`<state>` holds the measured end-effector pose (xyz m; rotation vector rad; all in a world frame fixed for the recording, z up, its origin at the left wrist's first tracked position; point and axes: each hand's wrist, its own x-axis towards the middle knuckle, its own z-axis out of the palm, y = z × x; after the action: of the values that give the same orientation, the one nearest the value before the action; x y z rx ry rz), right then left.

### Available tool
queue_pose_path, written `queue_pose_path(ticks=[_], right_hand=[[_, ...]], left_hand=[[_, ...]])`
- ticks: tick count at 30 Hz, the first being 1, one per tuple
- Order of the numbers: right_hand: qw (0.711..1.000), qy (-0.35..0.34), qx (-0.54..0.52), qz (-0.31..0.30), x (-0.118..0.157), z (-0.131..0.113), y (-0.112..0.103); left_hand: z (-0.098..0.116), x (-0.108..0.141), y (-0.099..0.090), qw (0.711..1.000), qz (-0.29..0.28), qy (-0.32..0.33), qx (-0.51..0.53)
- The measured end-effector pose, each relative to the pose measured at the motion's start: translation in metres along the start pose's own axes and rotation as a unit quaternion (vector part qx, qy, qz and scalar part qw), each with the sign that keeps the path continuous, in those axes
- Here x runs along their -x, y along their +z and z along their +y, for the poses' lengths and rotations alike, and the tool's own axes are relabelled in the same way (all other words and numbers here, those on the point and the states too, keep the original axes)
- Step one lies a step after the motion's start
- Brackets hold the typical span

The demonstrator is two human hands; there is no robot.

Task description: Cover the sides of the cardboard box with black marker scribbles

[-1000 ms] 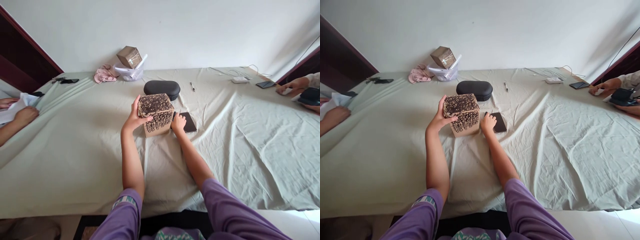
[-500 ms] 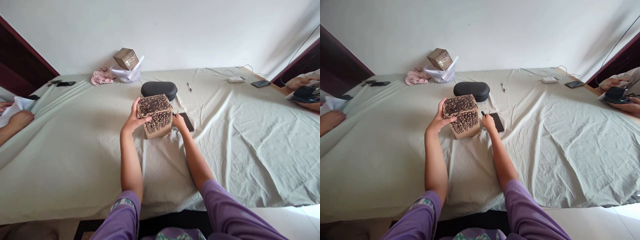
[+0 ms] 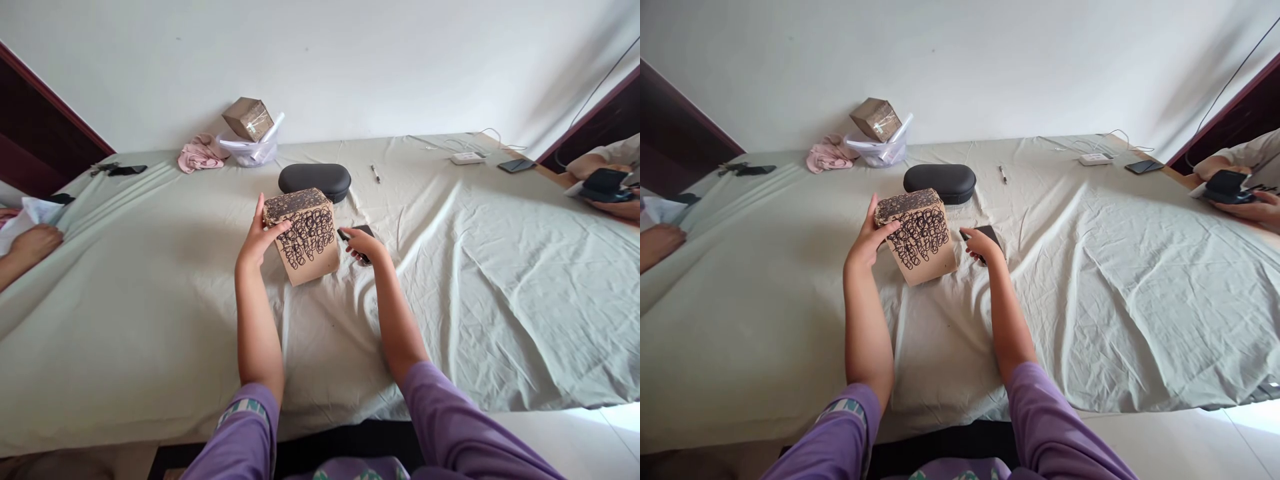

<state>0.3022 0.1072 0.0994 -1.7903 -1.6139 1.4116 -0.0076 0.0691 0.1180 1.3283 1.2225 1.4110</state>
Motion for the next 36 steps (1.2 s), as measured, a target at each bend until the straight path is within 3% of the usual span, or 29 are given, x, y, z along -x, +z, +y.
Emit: queue_pose_path(ticks=[5, 9, 12, 16, 20, 24, 29, 36], right_hand=[[0.988, -0.08, -0.135, -0.012, 0.027, -0.008, -0.026], [0.911, -0.244, -0.326, -0.063, 0.04, -0.013, -0.037], [0.864, -0.359, -0.352, -0.035, 0.039, -0.019, -0.026], [0.829, -0.455, -0.326, 0.006, 0.035, -0.031, 0.013], [0.829, -0.49, -0.267, 0.042, 0.032, -0.034, 0.057], [0.838, -0.481, -0.245, 0.079, 0.026, -0.026, 0.082], [0.838, -0.497, -0.154, 0.165, 0.021, -0.02, 0.089], [0.863, -0.467, -0.109, 0.16, 0.015, -0.02, 0.088]], left_hand=[[0.01, 0.005, 0.004, 0.998, 0.038, -0.043, 0.022], [0.021, 0.009, 0.008, 0.993, 0.063, -0.101, 0.017], [0.022, 0.007, 0.009, 0.986, 0.102, -0.132, 0.021], [0.011, -0.001, 0.003, 0.977, 0.135, -0.163, 0.019], [-0.001, -0.007, -0.008, 0.973, 0.135, -0.186, 0.014], [-0.004, -0.008, -0.011, 0.972, 0.14, -0.188, 0.016], [-0.005, -0.008, -0.011, 0.973, 0.132, -0.188, 0.014], [-0.006, -0.01, -0.011, 0.977, 0.127, -0.172, 0.022]])
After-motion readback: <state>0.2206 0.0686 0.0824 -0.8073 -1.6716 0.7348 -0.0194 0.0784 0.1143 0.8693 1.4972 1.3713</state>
